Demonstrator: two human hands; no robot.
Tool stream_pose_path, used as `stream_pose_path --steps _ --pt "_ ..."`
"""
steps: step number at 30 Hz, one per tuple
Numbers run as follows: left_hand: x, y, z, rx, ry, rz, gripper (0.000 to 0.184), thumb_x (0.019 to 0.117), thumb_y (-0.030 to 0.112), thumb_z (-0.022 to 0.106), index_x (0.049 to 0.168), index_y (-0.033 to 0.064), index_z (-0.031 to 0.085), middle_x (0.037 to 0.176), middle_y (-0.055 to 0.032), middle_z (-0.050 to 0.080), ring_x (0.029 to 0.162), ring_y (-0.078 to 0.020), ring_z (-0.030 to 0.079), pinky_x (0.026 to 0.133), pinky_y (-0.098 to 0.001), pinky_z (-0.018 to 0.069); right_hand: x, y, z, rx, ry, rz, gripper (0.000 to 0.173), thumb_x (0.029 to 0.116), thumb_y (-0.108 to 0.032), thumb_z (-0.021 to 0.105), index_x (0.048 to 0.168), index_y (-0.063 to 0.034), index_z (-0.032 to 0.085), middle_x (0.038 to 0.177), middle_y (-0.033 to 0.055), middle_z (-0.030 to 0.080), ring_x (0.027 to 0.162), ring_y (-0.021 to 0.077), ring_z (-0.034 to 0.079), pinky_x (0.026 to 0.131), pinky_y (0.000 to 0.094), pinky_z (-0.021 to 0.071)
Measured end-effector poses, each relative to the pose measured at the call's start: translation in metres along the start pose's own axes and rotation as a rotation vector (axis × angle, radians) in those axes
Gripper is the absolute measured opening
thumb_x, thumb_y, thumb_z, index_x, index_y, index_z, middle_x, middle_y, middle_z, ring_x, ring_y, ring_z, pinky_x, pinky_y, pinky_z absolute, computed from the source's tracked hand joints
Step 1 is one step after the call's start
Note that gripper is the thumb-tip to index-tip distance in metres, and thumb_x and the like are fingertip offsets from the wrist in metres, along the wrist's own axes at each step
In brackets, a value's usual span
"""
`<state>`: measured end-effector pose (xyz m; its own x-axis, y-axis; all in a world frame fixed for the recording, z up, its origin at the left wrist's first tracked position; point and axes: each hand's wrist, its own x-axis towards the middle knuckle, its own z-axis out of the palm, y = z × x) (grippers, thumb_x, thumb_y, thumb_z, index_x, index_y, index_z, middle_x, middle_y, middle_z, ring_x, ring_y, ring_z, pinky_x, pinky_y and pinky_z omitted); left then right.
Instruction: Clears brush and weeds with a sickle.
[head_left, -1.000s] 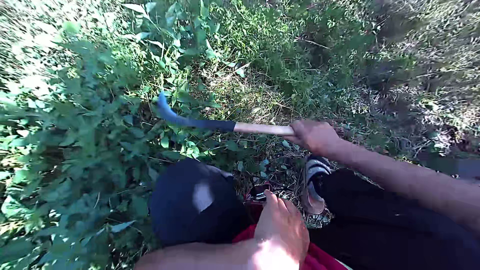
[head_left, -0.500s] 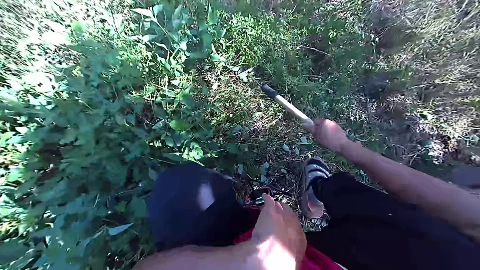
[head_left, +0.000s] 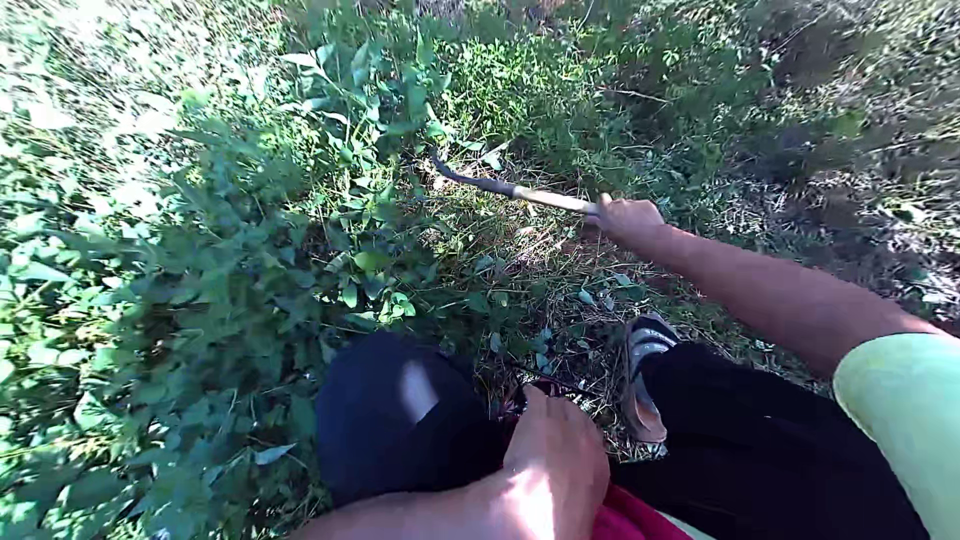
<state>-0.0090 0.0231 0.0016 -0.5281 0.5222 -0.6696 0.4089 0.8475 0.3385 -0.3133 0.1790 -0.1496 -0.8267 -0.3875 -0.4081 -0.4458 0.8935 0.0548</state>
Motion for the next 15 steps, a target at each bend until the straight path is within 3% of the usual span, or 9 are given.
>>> stream_pose_path --steps 1,3,6,8,11,13,15 --pt "-0.002 -0.002 0.0 -0.013 0.002 -0.002 0.04 0.1097 0.015 0.043 0.14 -0.0107 0.049 0.136 -0.03 0.057 0.128 -0.0441 0.058 0.107 -0.06 0.041 0.002 0.02 0.008 0.02 -0.097 0.149 0.043 0.109 -0.026 0.048 0.132 0.0098 0.054 0.124 0.0373 0.062 0.116 0.0571 0.061 0.09 0.0746 0.0477" --pt "-0.005 -0.005 0.001 -0.024 -0.005 -0.012 0.04 0.11 0.015 0.043 0.139 -0.0106 0.049 0.135 -0.0299 0.058 0.126 -0.0438 0.058 0.105 -0.0595 0.0419 -0.007 0.031 0.009 0.017 -0.192 0.281 0.037 0.1074 -0.02 0.05 0.126 0.01 0.06 0.127 0.0358 0.061 0.119 0.0559 0.06 0.09 0.0753 0.0474" --pt "-0.002 -0.007 0.001 -0.013 -0.025 -0.024 0.041 0.11 0.014 0.042 0.141 -0.0106 0.048 0.136 -0.0301 0.057 0.126 -0.044 0.058 0.105 -0.0592 0.0415 -0.03 0.005 -0.009 0.211 -0.181 0.288 0.052 0.1109 -0.037 0.043 0.119 0.0108 0.062 0.122 0.0347 0.063 0.118 0.0525 0.061 0.093 0.0723 0.0467" --pt "-0.001 -0.007 0.0 0.01 -0.01 -0.001 0.043 0.1104 0.017 0.042 0.143 -0.0106 0.048 0.136 -0.0303 0.058 0.126 -0.044 0.059 0.106 -0.0597 0.0417 -0.038 -0.018 -0.017 0.378 -0.132 0.275 0.054 0.1067 -0.044 0.053 0.112 0.0087 0.065 0.111 0.033 0.066 0.108 0.0507 0.064 0.089 0.0715 0.0475" --pt "0.0 -0.004 0.002 0.044 0.058 0.034 0.045 0.1098 0.021 0.045 0.142 -0.0095 0.05 0.133 -0.0286 0.061 0.123 -0.0423 0.062 0.104 -0.0589 0.0436 -0.055 -0.053 -0.033 0.369 0.011 -0.01 0.047 0.1058 -0.041 0.056 0.114 0.0047 0.062 0.097 0.0285 0.067 0.094 0.049 0.067 0.08 0.0684 0.0506" --pt "0.002 -0.003 0.0 0.054 0.061 0.044 0.045 0.1094 0.02 0.046 0.142 -0.0101 0.051 0.131 -0.0286 0.062 0.12 -0.0421 0.063 0.103 -0.0585 0.0444 -0.063 -0.069 -0.037 0.292 0.28 -0.328 0.046 0.1056 -0.038 0.057 0.116 0.0065 0.062 0.093 0.0266 0.069 0.086 0.048 0.07 0.074 0.0656 0.0545" --pt "0.006 -0.002 -0.004 0.059 0.009 0.032 0.043 0.1098 0.018 0.044 0.142 -0.0106 0.049 0.132 -0.0293 0.061 0.121 -0.0423 0.062 0.103 -0.0578 0.044 -0.052 -0.076 -0.035 0.179 0.586 -0.59 0.038 0.1035 -0.029 0.06 0.107 0.0079 0.064 0.092 0.027 0.069 0.083 0.0464 0.071 0.07 0.06 0.0584"
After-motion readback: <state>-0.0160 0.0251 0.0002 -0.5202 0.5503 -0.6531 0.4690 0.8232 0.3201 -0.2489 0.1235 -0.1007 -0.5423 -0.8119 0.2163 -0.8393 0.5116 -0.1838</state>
